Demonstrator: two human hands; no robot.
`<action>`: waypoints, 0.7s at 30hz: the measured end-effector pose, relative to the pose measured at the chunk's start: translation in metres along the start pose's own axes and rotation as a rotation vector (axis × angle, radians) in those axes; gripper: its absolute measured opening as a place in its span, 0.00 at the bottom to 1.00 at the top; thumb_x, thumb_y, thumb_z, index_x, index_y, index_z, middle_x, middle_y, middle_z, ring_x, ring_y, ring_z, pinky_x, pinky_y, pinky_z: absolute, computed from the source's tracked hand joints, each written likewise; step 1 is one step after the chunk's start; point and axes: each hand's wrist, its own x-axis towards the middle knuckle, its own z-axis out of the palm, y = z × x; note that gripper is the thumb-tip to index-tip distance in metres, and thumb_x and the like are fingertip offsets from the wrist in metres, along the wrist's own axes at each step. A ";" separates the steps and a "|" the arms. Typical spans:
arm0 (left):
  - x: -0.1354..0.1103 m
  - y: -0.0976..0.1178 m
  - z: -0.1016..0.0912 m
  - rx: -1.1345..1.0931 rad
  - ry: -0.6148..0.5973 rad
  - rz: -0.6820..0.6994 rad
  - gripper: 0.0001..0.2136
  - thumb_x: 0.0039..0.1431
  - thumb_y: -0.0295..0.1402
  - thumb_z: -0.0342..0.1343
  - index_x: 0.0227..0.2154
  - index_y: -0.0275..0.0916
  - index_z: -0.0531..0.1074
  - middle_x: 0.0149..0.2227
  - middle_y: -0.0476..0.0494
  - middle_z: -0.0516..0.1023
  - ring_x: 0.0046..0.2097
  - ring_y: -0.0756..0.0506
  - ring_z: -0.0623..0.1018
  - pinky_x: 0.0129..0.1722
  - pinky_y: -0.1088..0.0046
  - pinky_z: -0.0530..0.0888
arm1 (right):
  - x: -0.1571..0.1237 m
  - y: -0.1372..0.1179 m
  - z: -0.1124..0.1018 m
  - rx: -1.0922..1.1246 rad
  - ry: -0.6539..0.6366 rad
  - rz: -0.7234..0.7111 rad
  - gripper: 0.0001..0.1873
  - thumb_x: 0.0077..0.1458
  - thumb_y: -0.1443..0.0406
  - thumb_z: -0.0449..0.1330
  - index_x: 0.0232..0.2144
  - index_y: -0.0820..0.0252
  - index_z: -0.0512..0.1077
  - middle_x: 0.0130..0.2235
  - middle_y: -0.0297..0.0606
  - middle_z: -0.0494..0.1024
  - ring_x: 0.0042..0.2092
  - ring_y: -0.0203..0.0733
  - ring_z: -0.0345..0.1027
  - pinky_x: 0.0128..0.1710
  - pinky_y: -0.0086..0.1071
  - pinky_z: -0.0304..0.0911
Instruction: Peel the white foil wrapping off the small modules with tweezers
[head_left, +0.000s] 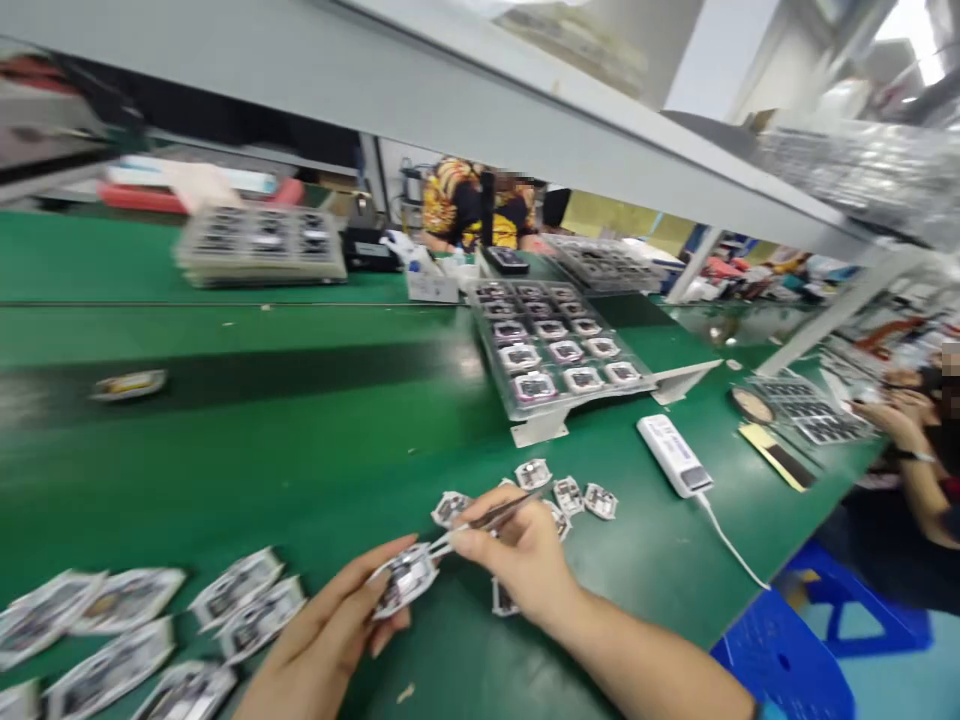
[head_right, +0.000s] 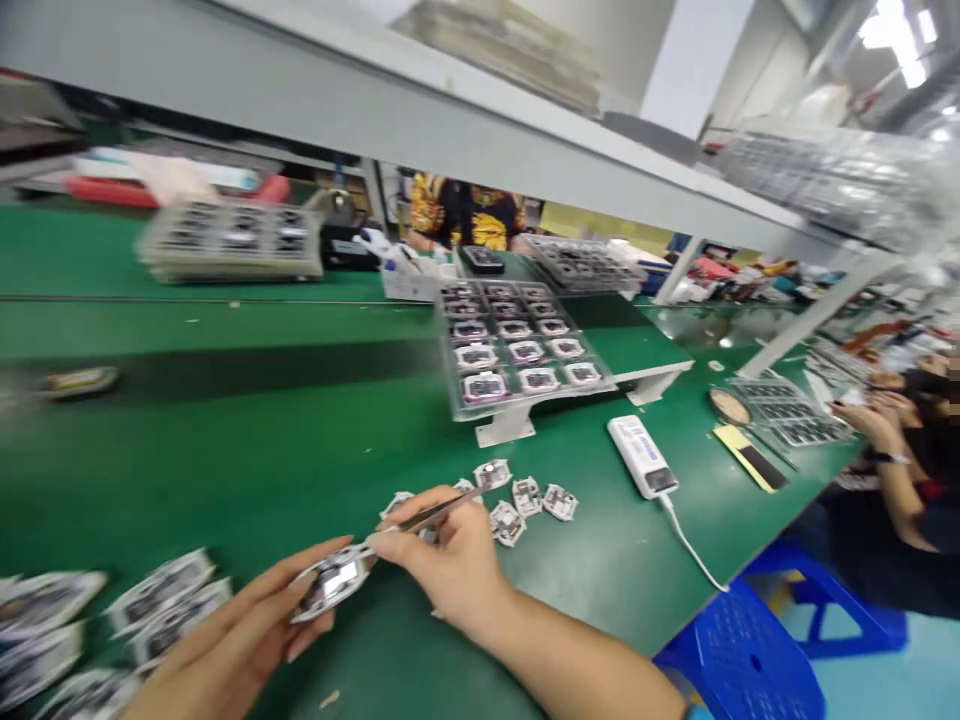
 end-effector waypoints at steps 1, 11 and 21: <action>-0.004 0.004 0.002 -0.014 -0.019 0.000 0.23 0.44 0.49 0.67 0.41 0.40 0.80 0.33 0.45 0.81 0.36 0.42 0.76 0.32 0.72 0.73 | 0.000 0.001 0.000 -0.001 -0.031 0.026 0.16 0.38 0.58 0.75 0.26 0.58 0.75 0.28 0.34 0.81 0.32 0.41 0.75 0.38 0.35 0.71; -0.015 0.011 0.007 -0.071 -0.094 -0.022 0.21 0.47 0.48 0.63 0.39 0.37 0.79 0.27 0.47 0.77 0.30 0.46 0.70 0.29 0.71 0.65 | -0.010 0.012 0.006 -0.185 -0.127 -0.041 0.08 0.44 0.62 0.72 0.27 0.57 0.77 0.30 0.36 0.80 0.35 0.43 0.73 0.39 0.35 0.66; -0.018 0.020 0.011 -0.102 -0.134 -0.065 0.21 0.45 0.47 0.65 0.37 0.36 0.78 0.24 0.48 0.76 0.29 0.47 0.69 0.28 0.72 0.64 | -0.003 0.009 0.001 -0.130 -0.238 0.086 0.12 0.42 0.60 0.72 0.25 0.59 0.75 0.27 0.33 0.78 0.29 0.37 0.71 0.32 0.30 0.65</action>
